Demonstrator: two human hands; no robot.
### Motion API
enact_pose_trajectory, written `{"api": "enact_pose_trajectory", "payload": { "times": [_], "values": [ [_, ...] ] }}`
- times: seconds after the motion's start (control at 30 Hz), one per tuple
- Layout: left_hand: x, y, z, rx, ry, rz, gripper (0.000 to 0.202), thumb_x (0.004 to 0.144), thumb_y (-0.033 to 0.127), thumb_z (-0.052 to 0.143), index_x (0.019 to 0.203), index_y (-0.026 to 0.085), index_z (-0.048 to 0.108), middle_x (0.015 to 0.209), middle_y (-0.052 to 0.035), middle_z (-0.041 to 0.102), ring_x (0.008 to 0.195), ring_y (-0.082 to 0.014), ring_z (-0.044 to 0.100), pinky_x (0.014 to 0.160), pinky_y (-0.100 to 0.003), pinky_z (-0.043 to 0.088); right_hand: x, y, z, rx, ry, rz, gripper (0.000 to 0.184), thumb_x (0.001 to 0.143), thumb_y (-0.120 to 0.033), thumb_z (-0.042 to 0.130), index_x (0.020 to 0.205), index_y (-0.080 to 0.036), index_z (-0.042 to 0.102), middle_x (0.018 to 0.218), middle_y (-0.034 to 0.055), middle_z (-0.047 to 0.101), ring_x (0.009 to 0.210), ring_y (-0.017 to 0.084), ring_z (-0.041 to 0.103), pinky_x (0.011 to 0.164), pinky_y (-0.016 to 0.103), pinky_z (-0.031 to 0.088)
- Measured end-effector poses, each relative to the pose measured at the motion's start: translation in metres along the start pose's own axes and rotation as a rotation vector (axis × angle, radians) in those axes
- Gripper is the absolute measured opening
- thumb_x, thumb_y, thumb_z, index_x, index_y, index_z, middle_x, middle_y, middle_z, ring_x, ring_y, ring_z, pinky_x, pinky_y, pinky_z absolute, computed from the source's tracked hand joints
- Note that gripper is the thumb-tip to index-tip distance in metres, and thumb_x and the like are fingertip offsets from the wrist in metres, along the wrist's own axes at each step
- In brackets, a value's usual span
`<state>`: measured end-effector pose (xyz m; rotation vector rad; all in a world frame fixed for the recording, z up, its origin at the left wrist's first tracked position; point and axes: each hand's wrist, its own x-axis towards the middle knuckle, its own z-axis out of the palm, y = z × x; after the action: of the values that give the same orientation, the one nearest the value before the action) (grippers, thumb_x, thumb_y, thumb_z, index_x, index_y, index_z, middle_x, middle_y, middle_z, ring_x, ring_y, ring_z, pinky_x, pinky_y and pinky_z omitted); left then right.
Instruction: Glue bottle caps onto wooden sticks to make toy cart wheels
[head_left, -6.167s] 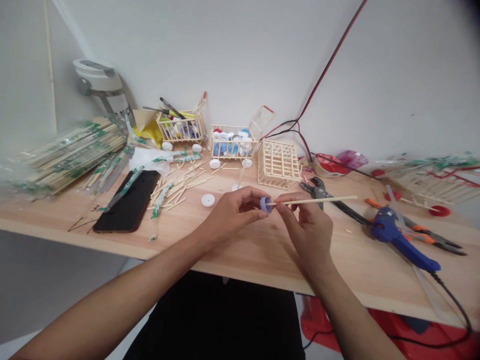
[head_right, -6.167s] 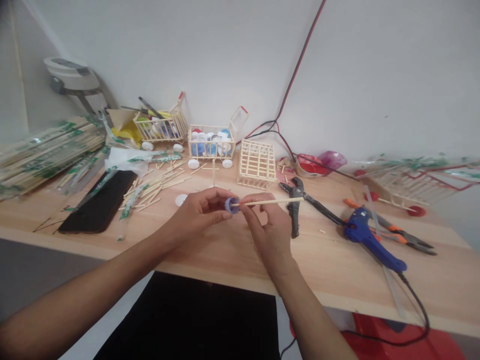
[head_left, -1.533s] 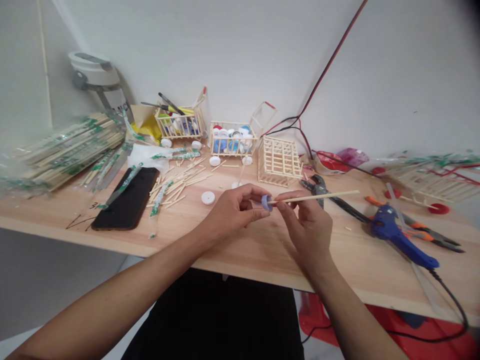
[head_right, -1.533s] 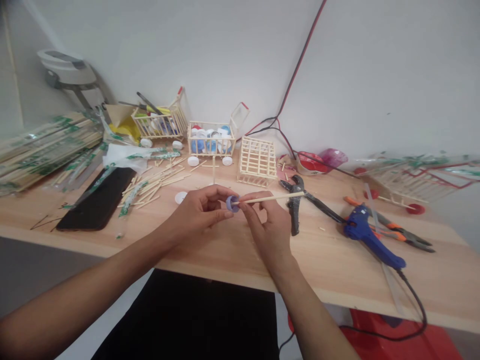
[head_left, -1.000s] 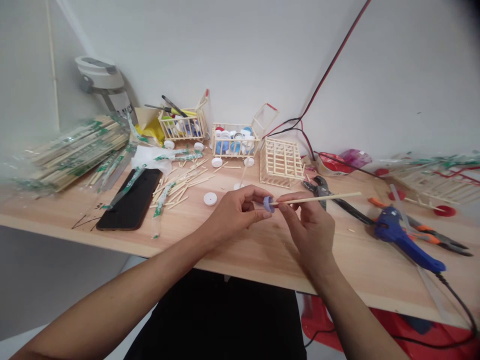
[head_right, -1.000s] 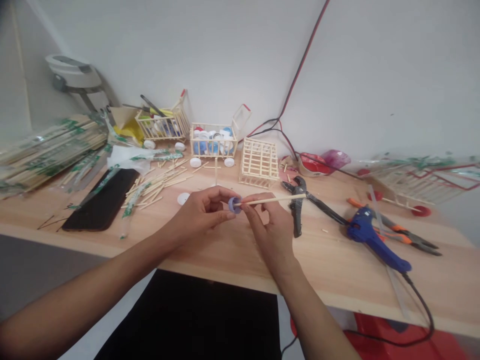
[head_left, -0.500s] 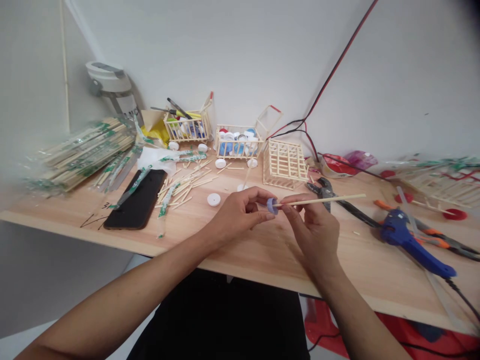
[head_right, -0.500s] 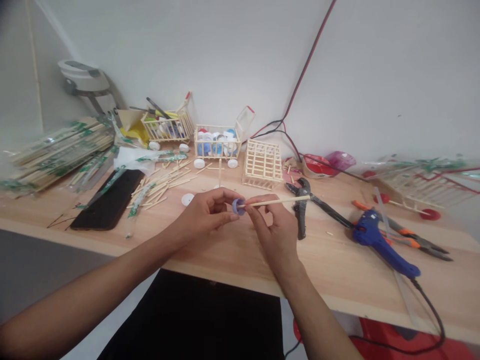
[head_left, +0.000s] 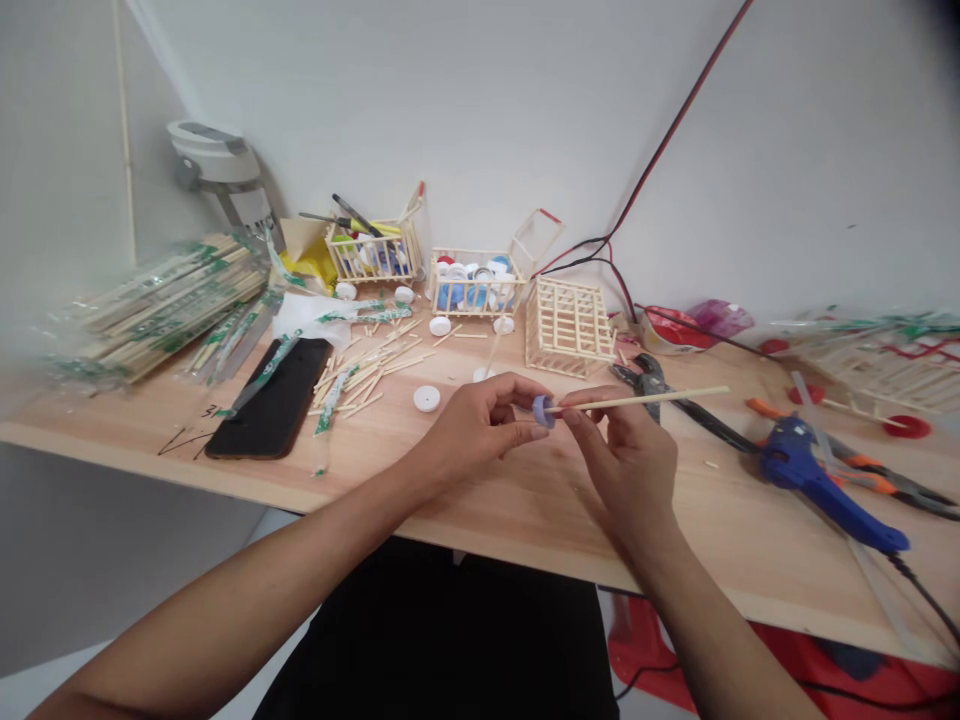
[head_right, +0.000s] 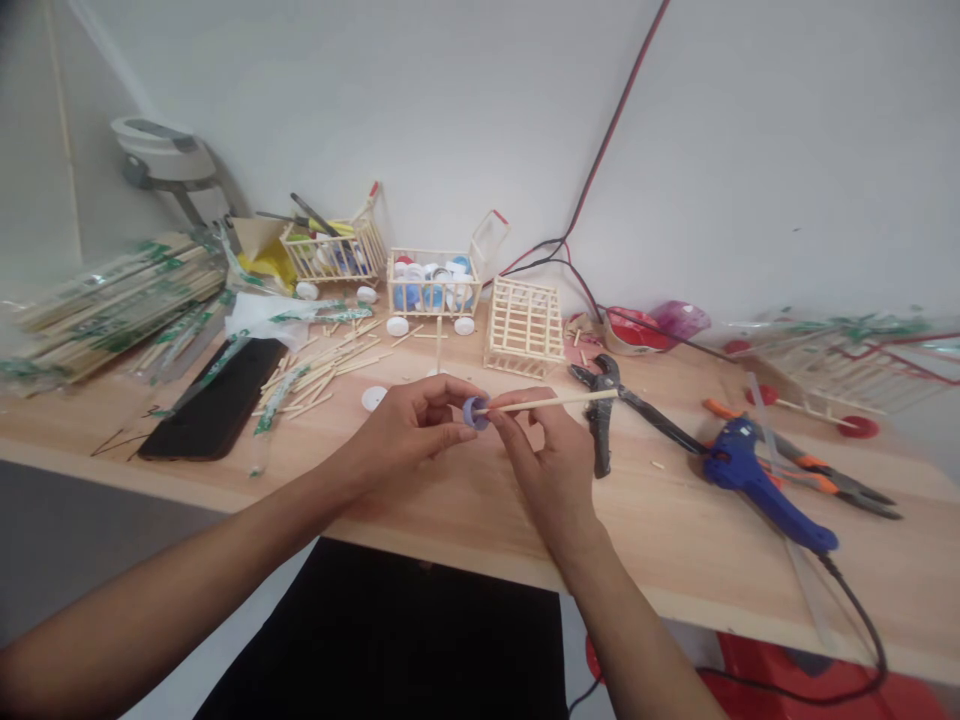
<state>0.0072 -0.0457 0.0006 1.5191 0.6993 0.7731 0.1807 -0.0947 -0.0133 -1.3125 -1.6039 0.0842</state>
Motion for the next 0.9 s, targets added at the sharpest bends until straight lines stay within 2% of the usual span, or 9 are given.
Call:
{"api": "enact_pose_trajectory", "payload": {
  "times": [0.9],
  "values": [
    [0.0007,-0.0019,0.0004,-0.022,-0.01,0.005,0.033,0.078,0.024,0.067,0.109,0.015,0.062,0.092,-0.004,0.068,0.06,-0.0059,0.052,0.05,-0.017,0.038,-0.0005,-0.0007,-0.0008,-0.004,-0.014,0.018,0.006,0.088,-0.028,0.062,0.089,-0.024,0.066,0.084,-0.0016,0.069,0.072,0.013,0.057,0.068,0.028,0.043]
  ]
}}
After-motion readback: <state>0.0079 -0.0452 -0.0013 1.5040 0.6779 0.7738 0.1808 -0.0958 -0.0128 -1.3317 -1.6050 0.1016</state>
